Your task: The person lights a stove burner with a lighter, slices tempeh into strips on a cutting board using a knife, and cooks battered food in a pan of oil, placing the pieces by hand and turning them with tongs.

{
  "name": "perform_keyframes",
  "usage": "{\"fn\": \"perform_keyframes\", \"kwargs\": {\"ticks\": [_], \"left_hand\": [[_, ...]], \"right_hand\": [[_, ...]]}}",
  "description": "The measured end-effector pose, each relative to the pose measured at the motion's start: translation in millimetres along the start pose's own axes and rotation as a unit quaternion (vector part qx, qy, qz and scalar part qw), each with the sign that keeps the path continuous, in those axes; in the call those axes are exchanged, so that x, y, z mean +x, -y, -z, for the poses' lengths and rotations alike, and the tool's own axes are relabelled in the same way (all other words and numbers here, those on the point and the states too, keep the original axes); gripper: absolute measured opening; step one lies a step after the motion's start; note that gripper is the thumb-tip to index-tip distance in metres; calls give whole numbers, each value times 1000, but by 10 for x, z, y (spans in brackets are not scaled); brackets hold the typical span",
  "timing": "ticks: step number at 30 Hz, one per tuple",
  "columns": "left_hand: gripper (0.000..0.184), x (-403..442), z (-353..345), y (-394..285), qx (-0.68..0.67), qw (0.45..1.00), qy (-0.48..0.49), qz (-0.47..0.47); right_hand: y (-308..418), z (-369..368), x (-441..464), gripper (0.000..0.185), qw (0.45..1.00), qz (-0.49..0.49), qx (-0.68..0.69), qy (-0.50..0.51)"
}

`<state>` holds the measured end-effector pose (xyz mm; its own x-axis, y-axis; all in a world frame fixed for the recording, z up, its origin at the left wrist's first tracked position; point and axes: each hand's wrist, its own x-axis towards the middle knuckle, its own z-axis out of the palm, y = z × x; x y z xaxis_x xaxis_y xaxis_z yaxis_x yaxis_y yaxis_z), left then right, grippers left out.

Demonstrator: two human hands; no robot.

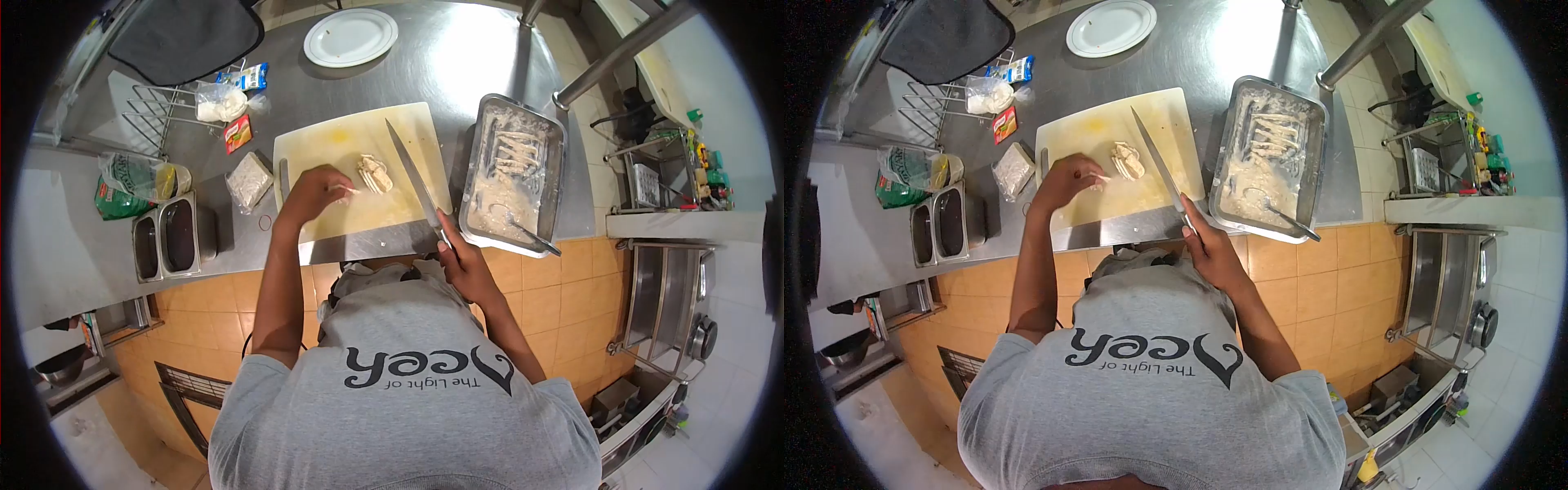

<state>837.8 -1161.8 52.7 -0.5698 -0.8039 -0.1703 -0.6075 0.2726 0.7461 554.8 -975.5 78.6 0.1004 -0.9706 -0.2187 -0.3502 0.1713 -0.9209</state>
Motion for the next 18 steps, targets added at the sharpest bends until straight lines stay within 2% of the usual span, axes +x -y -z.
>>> {"fn": "perform_keyframes", "kwargs": {"ticks": [3,4,7,10,13,16,18], "left_hand": [[36,188,-29,123,103,974,-161,-120],[38,169,21,116,104,979,-155,-89],[38,124,174,285,105,994,-1,-32],[37,47,105,330,136,990,25,-23],[38,167,62,404,115,991,38,-57],[40,186,73,302,125,986,-30,-106],[43,190,248,406,67,990,-74,-100]], "right_hand": [[-62,-61,48,52,1000,14,14,-11],[-50,-71,64,53,1000,16,14,-12],[-5,-68,62,53,1000,-8,-2,-13],[-11,-118,79,53,999,-31,0,-21],[20,-192,59,53,998,-20,23,-46],[46,-265,28,53,997,-28,36,-56],[32,-303,25,53,997,-35,35,-58]]}}
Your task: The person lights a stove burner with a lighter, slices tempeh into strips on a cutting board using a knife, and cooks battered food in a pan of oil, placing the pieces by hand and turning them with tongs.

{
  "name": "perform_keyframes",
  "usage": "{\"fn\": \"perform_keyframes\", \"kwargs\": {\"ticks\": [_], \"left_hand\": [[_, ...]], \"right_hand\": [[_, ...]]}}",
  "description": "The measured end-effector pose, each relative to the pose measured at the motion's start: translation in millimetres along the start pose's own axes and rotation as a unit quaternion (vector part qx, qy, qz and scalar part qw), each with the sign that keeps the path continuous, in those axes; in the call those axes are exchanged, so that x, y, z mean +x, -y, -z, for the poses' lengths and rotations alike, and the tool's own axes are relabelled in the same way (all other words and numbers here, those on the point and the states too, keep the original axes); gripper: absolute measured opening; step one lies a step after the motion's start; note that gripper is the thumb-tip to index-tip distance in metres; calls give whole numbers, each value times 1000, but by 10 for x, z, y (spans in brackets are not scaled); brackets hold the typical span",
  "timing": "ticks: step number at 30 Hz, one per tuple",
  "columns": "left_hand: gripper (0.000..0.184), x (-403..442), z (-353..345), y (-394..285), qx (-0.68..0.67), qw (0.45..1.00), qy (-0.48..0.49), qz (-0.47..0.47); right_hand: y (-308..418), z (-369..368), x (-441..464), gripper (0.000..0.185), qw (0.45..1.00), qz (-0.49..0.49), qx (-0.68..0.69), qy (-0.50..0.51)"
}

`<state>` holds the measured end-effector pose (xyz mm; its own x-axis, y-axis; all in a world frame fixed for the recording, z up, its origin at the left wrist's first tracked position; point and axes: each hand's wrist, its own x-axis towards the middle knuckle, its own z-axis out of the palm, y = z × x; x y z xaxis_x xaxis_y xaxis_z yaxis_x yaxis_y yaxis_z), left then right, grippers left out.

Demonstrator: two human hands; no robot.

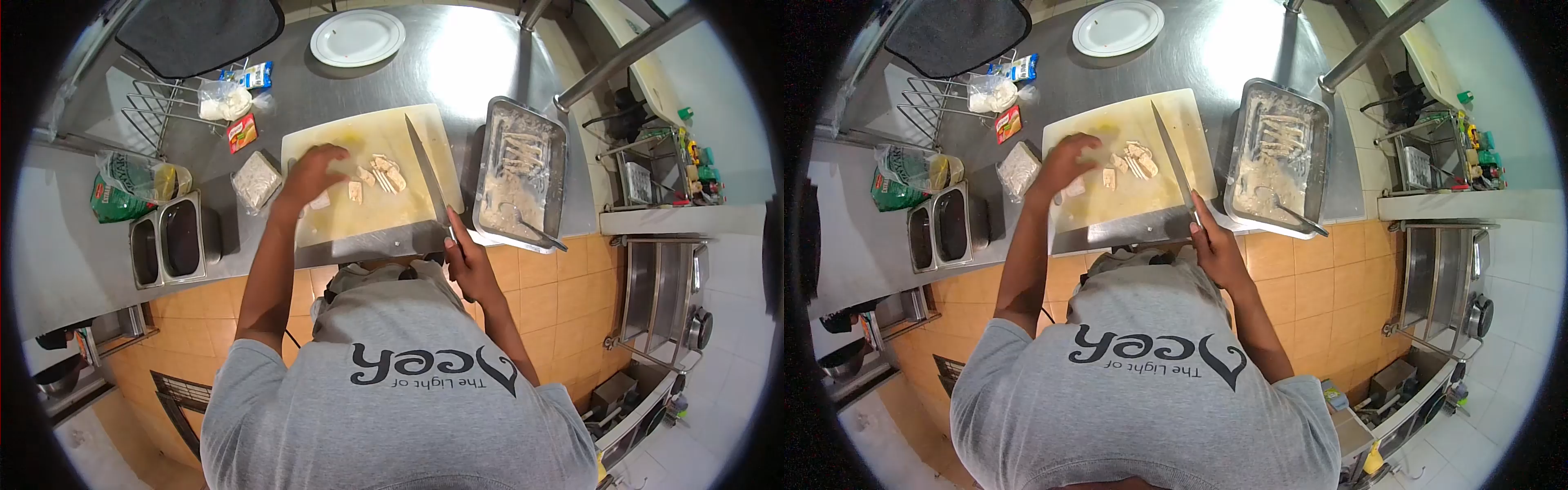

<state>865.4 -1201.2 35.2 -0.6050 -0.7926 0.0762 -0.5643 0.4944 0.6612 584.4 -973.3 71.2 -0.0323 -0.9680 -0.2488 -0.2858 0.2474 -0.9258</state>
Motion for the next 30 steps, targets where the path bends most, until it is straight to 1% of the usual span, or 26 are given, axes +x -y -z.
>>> {"fn": "perform_keyframes", "kwargs": {"ticks": [1,2,5,6,9,10,13,14,17,18,21,24,27,30], "left_hand": [[45,-39,99,87,-26,999,-22,8],[50,-133,206,173,-29,999,-24,11],[56,-437,277,212,11,999,35,12],[61,-539,206,116,-67,995,24,63],[62,-640,44,5,-71,988,-38,129],[59,-672,-40,40,-68,988,-76,112],[57,-743,-196,18,-20,984,-153,85],[50,-772,-219,-40,-21,982,-158,103],[46,-862,-278,-134,14,982,-161,96],[43,-879,-285,-157,9,983,-148,111],[37,-881,-317,-149,19,977,-206,40],[32,-885,-324,-116,29,976,-216,25],[28,-887,-331,-116,43,974,-220,23],[27,-874,-345,-112,81,971,-224,7]], "right_hand": [[0,-21,-9,53,1000,13,-3,0],[0,-40,-19,53,1000,26,-6,0],[4,-72,-14,53,997,44,-56,27],[11,-101,-1,53,995,47,-77,41],[122,-276,16,53,986,131,-104,18],[197,-325,-2,53,987,102,-120,27],[261,-517,2,54,975,172,-141,15],[302,-565,-1,56,975,157,-158,29],[320,-647,10,55,975,111,-172,84],[325,-678,7,55,976,110,-166,92],[391,-751,-25,55,974,110,-176,95],[472,-796,-45,57,976,77,-172,111],[433,-880,-54,69,974,146,-162,56],[442,-906,-61,67,975,137,-168,52]]}}
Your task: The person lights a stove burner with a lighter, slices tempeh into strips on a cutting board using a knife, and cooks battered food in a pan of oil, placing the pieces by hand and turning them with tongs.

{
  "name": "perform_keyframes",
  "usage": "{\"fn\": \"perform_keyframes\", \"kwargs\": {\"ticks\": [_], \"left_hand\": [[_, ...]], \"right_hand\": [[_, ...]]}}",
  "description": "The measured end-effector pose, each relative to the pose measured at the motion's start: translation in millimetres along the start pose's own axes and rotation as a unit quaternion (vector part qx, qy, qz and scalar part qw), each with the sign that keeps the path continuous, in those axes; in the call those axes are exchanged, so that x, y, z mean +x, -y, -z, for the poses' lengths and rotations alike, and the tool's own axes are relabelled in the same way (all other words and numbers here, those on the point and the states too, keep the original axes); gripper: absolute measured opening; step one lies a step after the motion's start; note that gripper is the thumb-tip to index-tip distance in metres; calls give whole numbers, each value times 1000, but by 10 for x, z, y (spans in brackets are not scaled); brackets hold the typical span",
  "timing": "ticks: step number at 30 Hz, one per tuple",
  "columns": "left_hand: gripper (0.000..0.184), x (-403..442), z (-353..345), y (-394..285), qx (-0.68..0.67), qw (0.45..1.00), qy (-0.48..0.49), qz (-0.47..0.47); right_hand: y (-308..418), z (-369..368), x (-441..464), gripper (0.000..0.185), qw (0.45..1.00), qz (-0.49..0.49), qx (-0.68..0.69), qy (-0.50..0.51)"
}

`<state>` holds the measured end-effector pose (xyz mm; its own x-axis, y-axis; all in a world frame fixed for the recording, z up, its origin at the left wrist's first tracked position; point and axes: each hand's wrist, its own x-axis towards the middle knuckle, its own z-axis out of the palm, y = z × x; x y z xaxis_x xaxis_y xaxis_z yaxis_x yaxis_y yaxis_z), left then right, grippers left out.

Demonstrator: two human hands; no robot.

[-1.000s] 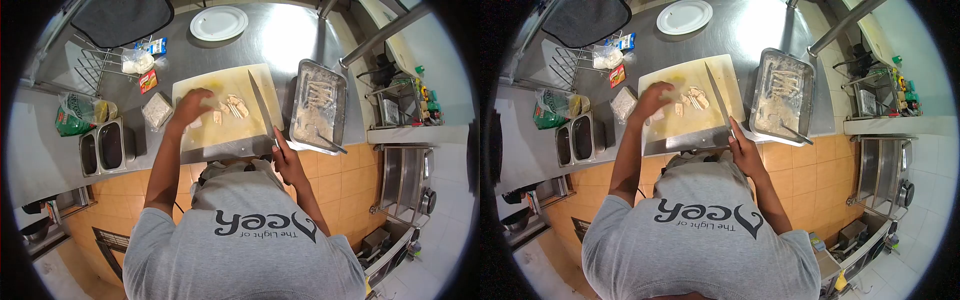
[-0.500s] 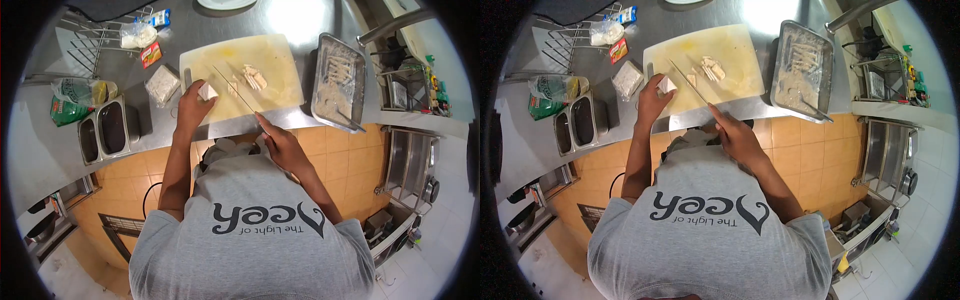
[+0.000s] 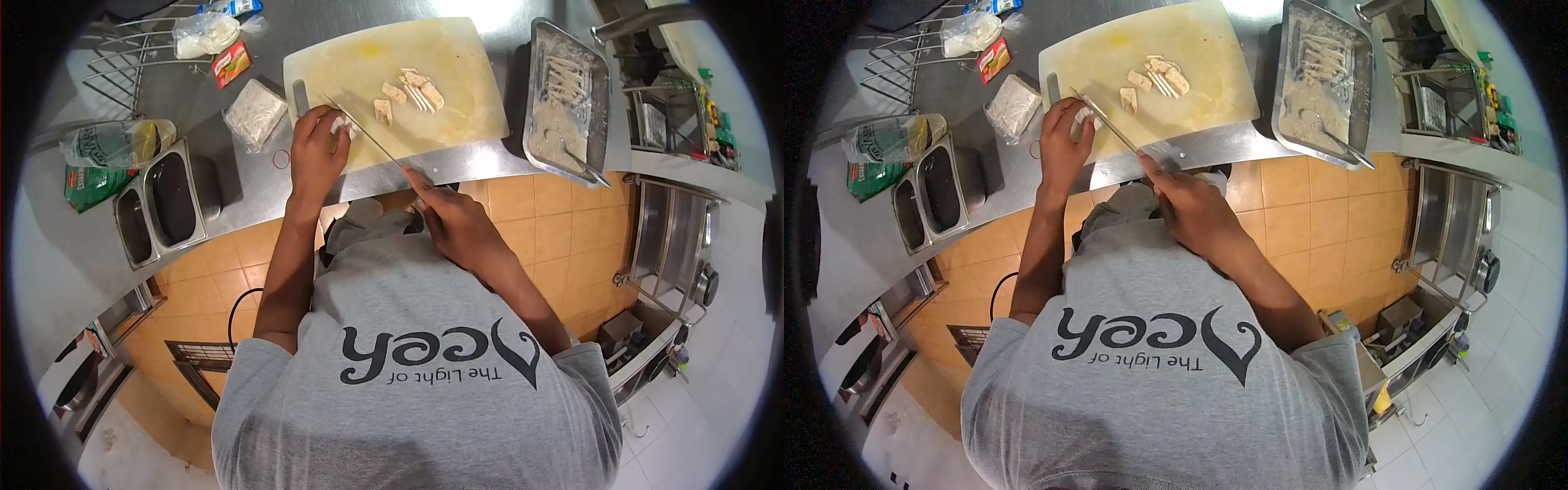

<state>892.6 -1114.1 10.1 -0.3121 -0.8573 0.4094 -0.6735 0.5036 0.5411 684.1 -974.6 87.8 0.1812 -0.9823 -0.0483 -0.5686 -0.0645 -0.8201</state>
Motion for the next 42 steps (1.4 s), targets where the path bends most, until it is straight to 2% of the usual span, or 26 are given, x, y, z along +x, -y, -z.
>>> {"fn": "perform_keyframes", "kwargs": {"ticks": [9,27,36,42], "left_hand": [[25,12,-3,-21,-14,1000,1,9],[26,-49,-24,22,-41,998,8,46],[27,-55,-36,12,-22,999,6,44],[27,-53,-43,36,-30,999,7,43]], "right_hand": [[15,3,16,63,999,-30,-39,21],[42,4,14,67,986,-122,-24,112],[-3,-38,-11,66,990,-98,-32,98],[44,31,43,64,986,-121,-21,114]]}}
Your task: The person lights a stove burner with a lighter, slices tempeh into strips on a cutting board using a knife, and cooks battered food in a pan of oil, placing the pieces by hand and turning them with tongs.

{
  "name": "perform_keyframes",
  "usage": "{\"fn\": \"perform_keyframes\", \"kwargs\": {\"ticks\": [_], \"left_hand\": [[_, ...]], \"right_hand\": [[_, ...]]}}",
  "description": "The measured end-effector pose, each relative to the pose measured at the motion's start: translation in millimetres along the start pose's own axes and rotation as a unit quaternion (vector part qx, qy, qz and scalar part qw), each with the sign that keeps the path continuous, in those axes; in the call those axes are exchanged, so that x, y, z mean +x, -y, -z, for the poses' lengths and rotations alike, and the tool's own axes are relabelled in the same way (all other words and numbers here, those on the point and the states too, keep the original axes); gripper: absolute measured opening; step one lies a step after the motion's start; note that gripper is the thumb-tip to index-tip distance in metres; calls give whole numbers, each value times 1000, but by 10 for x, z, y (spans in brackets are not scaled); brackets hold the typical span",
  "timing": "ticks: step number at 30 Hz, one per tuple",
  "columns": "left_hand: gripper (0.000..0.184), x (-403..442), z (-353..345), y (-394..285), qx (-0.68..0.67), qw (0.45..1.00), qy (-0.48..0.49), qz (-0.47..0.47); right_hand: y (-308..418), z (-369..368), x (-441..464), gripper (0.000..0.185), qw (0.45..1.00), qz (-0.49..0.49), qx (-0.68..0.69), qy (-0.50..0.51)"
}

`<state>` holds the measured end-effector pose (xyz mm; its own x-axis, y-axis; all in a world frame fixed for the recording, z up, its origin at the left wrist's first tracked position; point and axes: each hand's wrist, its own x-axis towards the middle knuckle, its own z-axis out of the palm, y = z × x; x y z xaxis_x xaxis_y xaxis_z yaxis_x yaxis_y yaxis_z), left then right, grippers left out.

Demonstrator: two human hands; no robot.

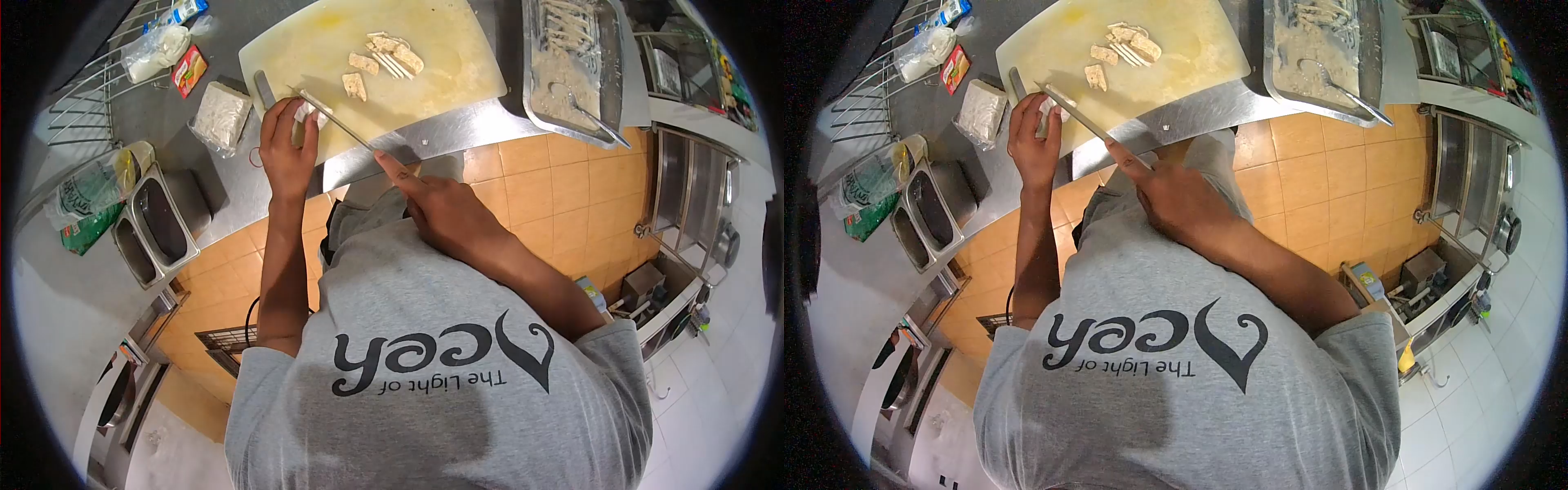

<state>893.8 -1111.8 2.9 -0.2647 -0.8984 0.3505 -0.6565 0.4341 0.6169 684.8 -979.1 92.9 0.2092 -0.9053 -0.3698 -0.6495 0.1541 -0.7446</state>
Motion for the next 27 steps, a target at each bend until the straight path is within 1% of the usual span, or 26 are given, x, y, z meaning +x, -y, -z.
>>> {"fn": "perform_keyframes", "kwargs": {"ticks": [3,6,9,12,15,18,24,27], "left_hand": [[26,-4,-11,14,-4,1000,-6,-7],[26,-14,-21,31,-13,1000,-6,6],[26,-18,-25,34,-8,1000,-7,9],[26,-15,-24,21,-22,1000,-6,19],[26,-19,-29,28,-7,1000,-10,7],[27,-17,-31,-5,-25,999,-13,22],[27,-35,-45,-14,-44,998,-18,47],[28,-32,-26,33,-6,1000,-12,11]], "right_hand": [[-76,-81,4,64,1000,23,-4,-12],[-68,-46,24,64,1000,14,6,9],[-98,-87,24,65,999,32,-12,-13],[-61,-56,25,67,1000,17,-14,-1],[-46,-63,26,68,999,22,-25,-10],[-53,-62,68,67,1000,21,-9,-10],[-332,-294,287,64,996,48,78,-16],[-384,-334,324,63,995,49,80,-23]]}}
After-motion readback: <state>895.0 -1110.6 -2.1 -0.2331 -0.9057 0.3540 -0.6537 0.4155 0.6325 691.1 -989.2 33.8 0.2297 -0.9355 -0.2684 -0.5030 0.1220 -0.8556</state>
